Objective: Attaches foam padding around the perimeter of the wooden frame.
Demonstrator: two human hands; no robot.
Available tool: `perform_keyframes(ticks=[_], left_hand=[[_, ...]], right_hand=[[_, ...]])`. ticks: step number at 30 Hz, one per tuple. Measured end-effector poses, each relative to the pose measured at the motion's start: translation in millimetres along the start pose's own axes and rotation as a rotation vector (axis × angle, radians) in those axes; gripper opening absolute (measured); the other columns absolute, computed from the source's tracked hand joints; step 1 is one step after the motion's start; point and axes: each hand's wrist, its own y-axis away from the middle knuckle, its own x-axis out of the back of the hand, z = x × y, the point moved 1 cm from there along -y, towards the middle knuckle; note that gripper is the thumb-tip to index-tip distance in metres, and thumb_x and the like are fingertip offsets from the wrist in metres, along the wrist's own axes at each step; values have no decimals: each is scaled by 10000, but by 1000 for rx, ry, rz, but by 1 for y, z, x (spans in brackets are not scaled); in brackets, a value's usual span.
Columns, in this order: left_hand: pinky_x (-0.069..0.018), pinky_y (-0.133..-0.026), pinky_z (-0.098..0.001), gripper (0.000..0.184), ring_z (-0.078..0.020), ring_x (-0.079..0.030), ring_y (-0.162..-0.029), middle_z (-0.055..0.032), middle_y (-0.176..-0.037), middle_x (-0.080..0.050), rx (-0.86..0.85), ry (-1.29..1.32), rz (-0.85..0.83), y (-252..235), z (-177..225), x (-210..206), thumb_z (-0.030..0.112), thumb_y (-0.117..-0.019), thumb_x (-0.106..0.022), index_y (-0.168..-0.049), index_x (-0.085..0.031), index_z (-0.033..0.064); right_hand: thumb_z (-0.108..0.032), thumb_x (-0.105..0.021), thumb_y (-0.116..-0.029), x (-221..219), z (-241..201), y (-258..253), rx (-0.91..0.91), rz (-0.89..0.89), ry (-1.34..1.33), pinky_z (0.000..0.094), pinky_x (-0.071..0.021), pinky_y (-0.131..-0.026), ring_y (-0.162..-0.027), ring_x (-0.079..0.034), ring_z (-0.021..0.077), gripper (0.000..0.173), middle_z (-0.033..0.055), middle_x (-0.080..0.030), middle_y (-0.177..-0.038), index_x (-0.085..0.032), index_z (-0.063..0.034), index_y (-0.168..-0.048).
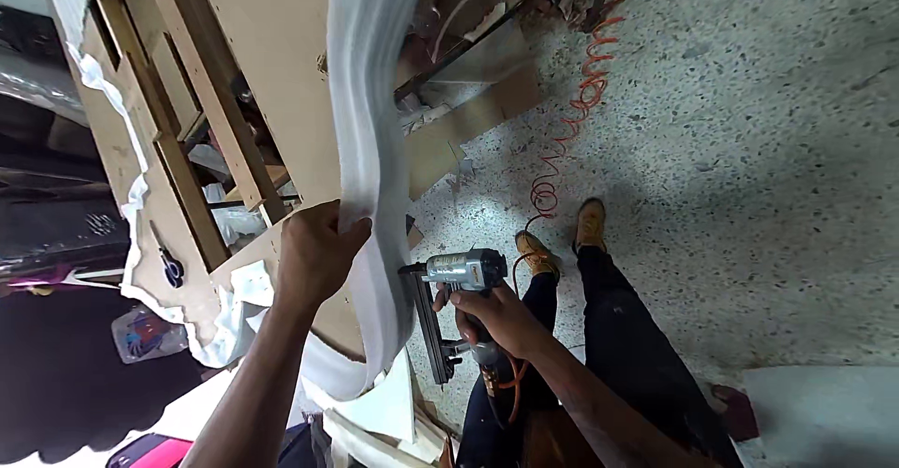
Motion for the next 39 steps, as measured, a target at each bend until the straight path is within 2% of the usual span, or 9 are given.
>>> perform_keyframes(ticks=[5, 9, 16, 19, 22, 25, 30, 33, 39], left_hand=[[-516, -488, -405, 139, -91, -600, -535, 73, -652, -657, 3, 21, 19, -6, -8, -1, 361, -912, -762, -836, -722, 251], [-534, -504, -407, 127, -89, -615, -548, 71, -669, -670, 20, 23, 16, -11, -4, 4, 359, -901, -774, -874, -737, 241], [-510, -477, -380, 135, -96, -587, -522, 67, -653, -653, 56, 36, 7, -13, -5, 7, 354, -902, -771, -865, -727, 231], [-535, -490, -345, 106, -79, -610, -542, 70, -694, -683, 53, 92, 15, -13, -6, 6, 324, -900, -777, -902, -737, 226], [-543, -490, -349, 80, -85, -625, -553, 68, -703, -692, 77, 113, -5, -14, -3, 6, 304, -903, -768, -904, -738, 229], [-510, -484, -374, 99, -88, -587, -535, 79, -677, -657, 65, 45, -17, -16, -4, 7, 348, -905, -745, -897, -736, 249], [-517, -484, -356, 144, -81, -595, -541, 79, -670, -655, 63, 35, -13, -17, -3, 9, 388, -899, -751, -881, -725, 248], [-515, -487, -360, 146, -77, -597, -548, 86, -672, -651, 43, 30, -16, -18, -3, 7, 389, -903, -736, -862, -710, 252], [-544, -518, -343, 145, -64, -624, -594, 113, -730, -676, 17, 29, -47, -20, -1, 8, 426, -914, -718, -965, -743, 293]], right_hand=[[-269, -558, -1057, 11, -15, -15, -61, -52, 27, 348, -534, -536, -542, -571, 201, 280, 186, -684, -973, -662, -63, -1214], [-275, -548, -1064, 13, -27, -30, -80, -48, 16, 347, -537, -548, -556, -585, 207, 298, 188, -702, -1029, -647, -74, -1260], [-270, -570, -1055, 21, -43, -48, -152, -105, -13, 338, -525, -539, -544, -565, 194, 280, 184, -682, -935, -669, -48, -1193], [-256, -553, -1060, 22, -51, -54, -153, -112, -44, 321, -526, -543, -555, -576, 183, 285, 196, -698, -1021, -654, -50, -1230], [-251, -566, -1052, 19, -53, -64, -184, -128, -54, 313, -509, -523, -539, -555, 173, 268, 183, -690, -982, -658, -48, -1201], [-252, -577, -1047, 22, -60, -69, -201, -157, -40, 298, -506, -488, -512, -542, 156, 285, 156, -683, -946, -626, -71, -1261], [-221, -561, -1058, 24, -68, -73, -166, -155, -65, 315, -521, -491, -521, -568, 181, 283, 192, -697, -1070, -625, -57, -1280], [-203, -563, -1053, 18, -70, -78, -167, -137, -54, 310, -516, -480, -507, -561, 180, 262, 182, -701, -1038, -629, -47, -1253], [-213, -572, -1051, 22, -79, -80, -193, -133, -11, 303, -517, -475, -500, -559, 176, 255, 174, -701, -1000, -643, -41, -1226]])
